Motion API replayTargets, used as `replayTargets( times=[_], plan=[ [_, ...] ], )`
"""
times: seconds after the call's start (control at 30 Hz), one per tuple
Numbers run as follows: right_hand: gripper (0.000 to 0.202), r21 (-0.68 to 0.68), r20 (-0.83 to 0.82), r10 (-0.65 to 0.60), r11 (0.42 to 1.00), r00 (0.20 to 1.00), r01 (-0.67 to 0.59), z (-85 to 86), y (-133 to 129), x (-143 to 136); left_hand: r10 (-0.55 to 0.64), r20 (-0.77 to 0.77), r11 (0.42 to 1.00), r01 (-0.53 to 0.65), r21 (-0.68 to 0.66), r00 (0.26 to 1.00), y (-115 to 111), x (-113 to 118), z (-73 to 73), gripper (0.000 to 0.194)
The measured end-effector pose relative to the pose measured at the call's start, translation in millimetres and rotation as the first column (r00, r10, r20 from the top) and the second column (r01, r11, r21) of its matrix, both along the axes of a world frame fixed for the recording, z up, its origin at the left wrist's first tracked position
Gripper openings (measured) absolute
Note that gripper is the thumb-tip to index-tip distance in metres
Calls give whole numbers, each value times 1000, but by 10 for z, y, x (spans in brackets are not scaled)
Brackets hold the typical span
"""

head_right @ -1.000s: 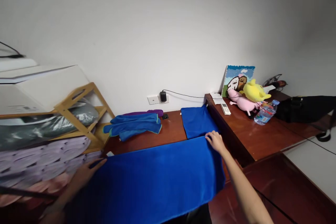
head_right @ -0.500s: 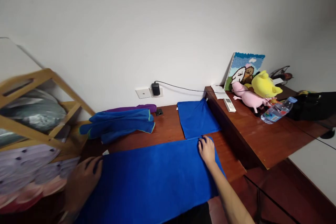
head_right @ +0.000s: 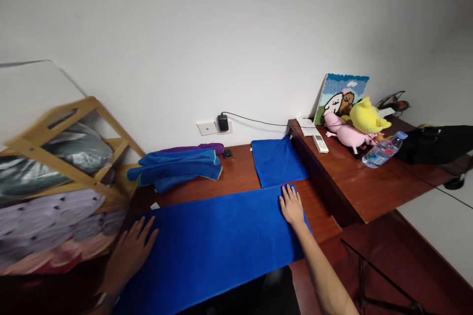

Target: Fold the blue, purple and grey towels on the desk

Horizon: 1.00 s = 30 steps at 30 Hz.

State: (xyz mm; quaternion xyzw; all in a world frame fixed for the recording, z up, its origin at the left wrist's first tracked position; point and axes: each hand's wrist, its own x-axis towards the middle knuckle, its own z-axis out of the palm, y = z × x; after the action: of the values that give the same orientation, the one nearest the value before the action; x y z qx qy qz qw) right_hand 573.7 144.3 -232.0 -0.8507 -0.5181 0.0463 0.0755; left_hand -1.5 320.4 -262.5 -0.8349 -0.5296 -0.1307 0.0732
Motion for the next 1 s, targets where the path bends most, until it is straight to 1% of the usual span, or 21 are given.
replayTargets(
  times=[0.03,0.1,0.2,0.27,0.3,0.33,0.37,0.4,0.43,0.5,0.57,0.6,0.67,0.7,0.73,0.77,0.8,0.83,0.87,0.9,1.0],
  plan=[
    [62,17,-14,35,999,999,-35,12,-19,-176,-4,40,999,3,35,999,-71,125,32,71],
    [61,65,-55,154,986,987,-151,32,-24,-642,-45,102,997,38,72,994,-244,537,113,70],
    [61,171,-117,373,921,921,-351,52,76,-1442,-174,137,984,177,-12,975,-521,1389,232,59],
    [60,209,-152,452,884,879,-418,54,189,-1851,-229,147,964,245,-101,962,-657,1855,267,57],
    [60,213,-164,476,872,864,-440,49,242,-1972,-216,153,962,237,-135,964,-696,1992,265,57],
    [60,208,-172,488,867,856,-453,42,286,-2026,-185,156,965,210,-159,970,-712,2048,249,58],
    [60,197,-173,491,867,854,-458,30,312,-2009,-137,154,972,162,-170,979,-707,2021,222,60],
    [60,183,-168,483,872,859,-454,17,319,-1925,-78,146,980,103,-172,986,-682,1917,187,64],
    [60,166,-157,460,885,874,-436,0,303,-1780,-20,132,985,42,-168,991,-644,1746,146,70],
    [60,120,-120,369,927,921,-356,-39,212,-1348,86,93,986,-72,-149,992,-550,1267,63,81],
    [59,62,-60,243,969,968,-239,-78,71,-819,153,57,981,-145,-128,987,-464,717,-5,84],
    [59,39,-26,174,984,984,-173,-92,-4,-555,152,45,982,-146,-119,987,-428,457,-28,81],
    [61,-5,8,64,998,998,-64,-101,-131,-104,89,35,989,-84,-125,995,-367,39,-43,74],
    [61,-29,3,28,999,1000,-27,-92,-172,54,56,42,990,-50,-131,998,-341,-93,-32,71],
    [62,-40,-1,-2,999,1000,2,-74,-192,150,41,58,991,-34,-130,997,-317,-161,-6,69],
    [62,-37,-5,-22,999,1000,22,-48,-186,174,52,81,993,-43,-114,995,-297,-156,35,68],
    [62,-14,-6,-27,1000,1000,27,-17,-153,123,70,108,994,-61,-87,992,-281,-77,91,69],
    [61,28,-3,-11,1000,1000,11,17,-92,-5,79,132,996,-72,-57,988,-272,74,158,70],
    [60,81,-2,30,996,1000,-30,49,-7,-200,81,154,997,-78,-26,985,-269,287,233,70],
    [60,138,-3,94,986,996,-93,74,96,-449,49,162,999,-48,-12,985,-271,544,307,71],
    [59,226,-60,365,912,929,-343,88,442,-1295,-124,152,986,139,-89,981,-281,1320,470,63]
  ],
)
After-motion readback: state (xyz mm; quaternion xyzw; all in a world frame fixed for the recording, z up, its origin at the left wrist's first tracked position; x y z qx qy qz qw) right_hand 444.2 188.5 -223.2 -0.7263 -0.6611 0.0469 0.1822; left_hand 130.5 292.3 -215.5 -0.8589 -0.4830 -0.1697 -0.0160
